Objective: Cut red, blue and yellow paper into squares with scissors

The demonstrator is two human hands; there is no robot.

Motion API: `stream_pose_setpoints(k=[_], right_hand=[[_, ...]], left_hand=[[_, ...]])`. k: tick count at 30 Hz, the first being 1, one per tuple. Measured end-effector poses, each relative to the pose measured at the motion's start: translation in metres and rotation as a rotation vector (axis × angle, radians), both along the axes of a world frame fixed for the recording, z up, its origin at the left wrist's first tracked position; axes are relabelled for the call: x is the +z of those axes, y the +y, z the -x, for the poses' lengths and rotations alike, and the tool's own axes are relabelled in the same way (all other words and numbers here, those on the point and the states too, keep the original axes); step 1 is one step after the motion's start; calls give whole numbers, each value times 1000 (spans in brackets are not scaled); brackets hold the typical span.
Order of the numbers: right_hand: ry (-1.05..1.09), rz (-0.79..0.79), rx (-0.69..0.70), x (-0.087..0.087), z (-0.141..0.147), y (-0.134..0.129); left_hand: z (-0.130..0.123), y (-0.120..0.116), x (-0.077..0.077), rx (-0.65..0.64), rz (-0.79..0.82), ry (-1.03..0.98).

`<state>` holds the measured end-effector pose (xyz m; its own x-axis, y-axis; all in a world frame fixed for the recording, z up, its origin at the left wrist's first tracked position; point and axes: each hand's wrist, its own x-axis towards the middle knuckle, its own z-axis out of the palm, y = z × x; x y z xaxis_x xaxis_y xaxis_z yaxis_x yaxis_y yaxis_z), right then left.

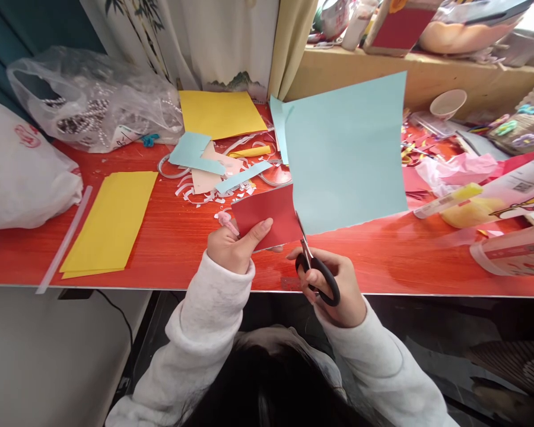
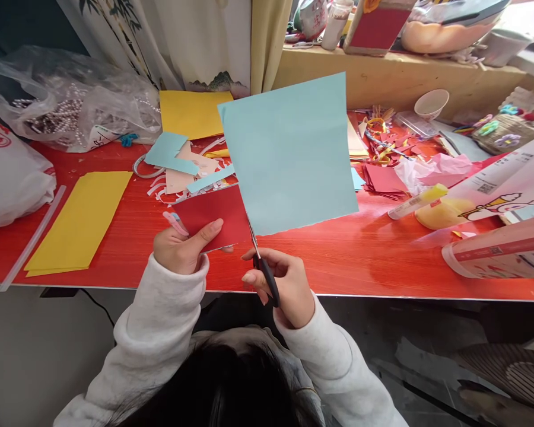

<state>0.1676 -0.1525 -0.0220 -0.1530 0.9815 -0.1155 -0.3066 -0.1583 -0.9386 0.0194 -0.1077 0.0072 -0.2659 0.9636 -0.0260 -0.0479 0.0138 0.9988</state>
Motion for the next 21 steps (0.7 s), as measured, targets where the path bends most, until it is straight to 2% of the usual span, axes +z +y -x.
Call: stream_pose_setpoints(k=[7, 14, 21], right_hand=[[-33, 26, -74, -3, 7, -2], [6, 19, -40, -3, 7, 4], [19, 49, -72, -2, 9, 4]], left_hand=[[-3, -1, 3, -11, 5, -38], [0, -1, 0, -18, 7, -37], [-2, -1, 1, -41, 27, -65]])
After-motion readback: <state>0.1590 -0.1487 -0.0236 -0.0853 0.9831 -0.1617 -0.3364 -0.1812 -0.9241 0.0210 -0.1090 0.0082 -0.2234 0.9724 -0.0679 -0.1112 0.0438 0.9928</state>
